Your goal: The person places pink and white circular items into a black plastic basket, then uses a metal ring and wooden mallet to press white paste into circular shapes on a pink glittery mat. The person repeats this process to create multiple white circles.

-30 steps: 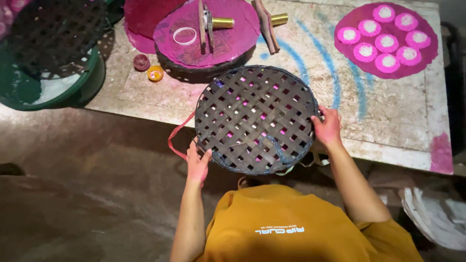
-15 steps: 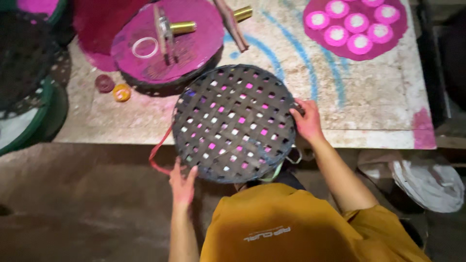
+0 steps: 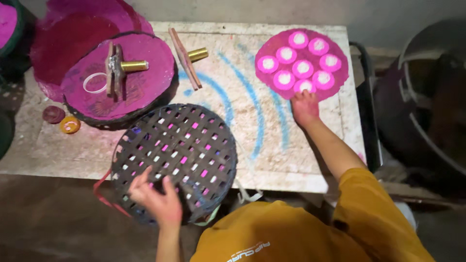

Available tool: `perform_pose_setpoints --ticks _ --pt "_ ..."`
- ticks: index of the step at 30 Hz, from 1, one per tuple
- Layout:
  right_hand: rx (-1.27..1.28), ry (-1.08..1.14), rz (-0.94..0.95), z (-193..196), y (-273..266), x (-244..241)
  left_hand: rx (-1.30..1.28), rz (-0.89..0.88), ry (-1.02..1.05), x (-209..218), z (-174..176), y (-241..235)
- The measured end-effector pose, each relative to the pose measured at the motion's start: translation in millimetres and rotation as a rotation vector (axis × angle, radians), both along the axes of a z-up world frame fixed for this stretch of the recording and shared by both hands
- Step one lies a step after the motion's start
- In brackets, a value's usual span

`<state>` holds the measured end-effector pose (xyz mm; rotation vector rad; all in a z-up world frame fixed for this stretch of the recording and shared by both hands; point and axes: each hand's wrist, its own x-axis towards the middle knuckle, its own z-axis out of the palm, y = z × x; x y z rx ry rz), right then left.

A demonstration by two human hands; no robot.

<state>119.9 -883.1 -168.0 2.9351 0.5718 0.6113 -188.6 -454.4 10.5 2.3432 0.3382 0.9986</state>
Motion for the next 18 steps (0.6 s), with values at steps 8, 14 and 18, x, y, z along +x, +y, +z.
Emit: perform_pose_setpoints --ticks 8,14,18 --pt "0.104 0.019 0.153 8.2 -6.0 16.2 -0.048 -0.320 0.063 73.8 31.1 -128.5" --pt "0.309 0.259 0.113 47.9 -35.7 -109.4 -0.081 -0.571 0.163 130.9 -24.6 -150.7" --pt "0.727 0.348 0.095 41.8 -85.8 -163.5 -0.136 -0.696 0.300 201.9 -107.5 -154.2"
